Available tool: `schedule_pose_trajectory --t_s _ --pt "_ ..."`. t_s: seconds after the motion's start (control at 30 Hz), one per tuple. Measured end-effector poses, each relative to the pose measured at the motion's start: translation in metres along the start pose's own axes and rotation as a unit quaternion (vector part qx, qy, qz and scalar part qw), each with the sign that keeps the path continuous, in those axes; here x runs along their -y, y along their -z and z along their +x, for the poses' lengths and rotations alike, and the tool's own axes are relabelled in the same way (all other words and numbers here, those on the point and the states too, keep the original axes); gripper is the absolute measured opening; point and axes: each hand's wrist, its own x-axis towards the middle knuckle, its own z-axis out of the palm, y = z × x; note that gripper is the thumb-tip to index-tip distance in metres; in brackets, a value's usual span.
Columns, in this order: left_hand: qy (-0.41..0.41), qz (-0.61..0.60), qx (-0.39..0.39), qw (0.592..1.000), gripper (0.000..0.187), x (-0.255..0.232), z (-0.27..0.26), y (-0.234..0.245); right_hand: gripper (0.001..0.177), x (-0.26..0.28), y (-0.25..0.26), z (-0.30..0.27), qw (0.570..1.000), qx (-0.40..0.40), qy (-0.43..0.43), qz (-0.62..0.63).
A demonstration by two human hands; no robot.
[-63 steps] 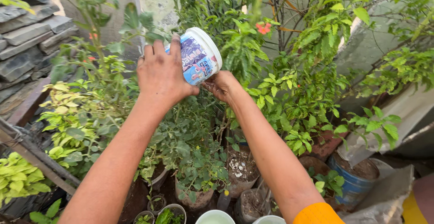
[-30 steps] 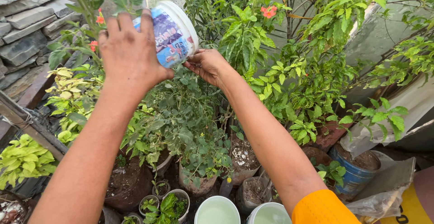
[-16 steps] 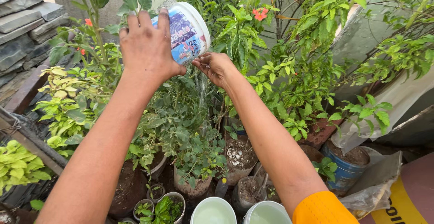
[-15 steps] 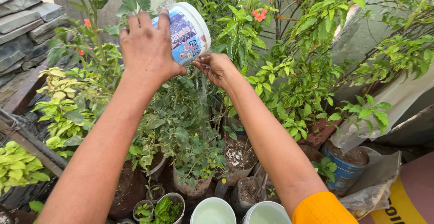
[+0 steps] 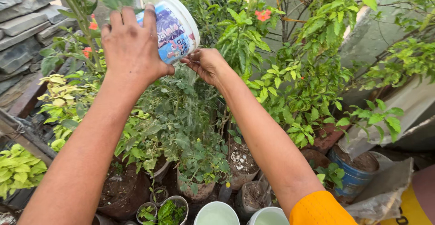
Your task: The person fills a container with water from a hose, mixes in a substance from a packet, and pours the mixture onto the base of several potted plants.
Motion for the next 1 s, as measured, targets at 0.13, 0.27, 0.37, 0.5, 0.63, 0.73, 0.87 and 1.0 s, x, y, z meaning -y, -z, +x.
schedule_pose_trajectory --t_s 0.13,0.27,0.37,0.5,0.63,0.73,0.87,1.0 --pt "-0.023 0.053 -0.075 0.995 0.127 0.016 0.002 0.006 0.020 0.003 -0.027 0.007 1.000 0.018 0.017 -0.008" --pt "0.006 0.052 -0.032 0.998 0.123 0.025 0.002 0.013 0.021 0.001 -0.048 0.010 1.000 0.028 0.003 0.003" --pt "0.011 0.073 -0.022 0.997 0.125 0.031 0.002 0.016 0.024 -0.002 -0.061 0.012 0.999 0.031 -0.004 -0.005" --pt "0.011 0.095 -0.022 0.995 0.127 0.034 0.004 0.014 0.029 -0.002 -0.070 0.016 0.999 0.032 -0.003 -0.011" --pt "0.015 0.081 -0.004 0.997 0.120 0.034 0.010 0.008 0.030 -0.001 -0.067 0.026 1.000 0.016 0.009 -0.013" --pt "0.005 0.092 -0.019 0.996 0.121 0.031 0.018 0.001 0.028 0.004 -0.058 0.034 1.000 0.020 0.016 -0.002" --pt "0.000 0.090 -0.024 0.996 0.125 0.025 0.029 -0.010 0.024 0.010 -0.045 0.042 0.999 0.019 0.030 -0.012" --pt "0.004 0.078 -0.015 0.997 0.126 0.016 0.037 -0.019 0.021 0.018 -0.033 0.040 0.999 0.009 0.036 -0.017"
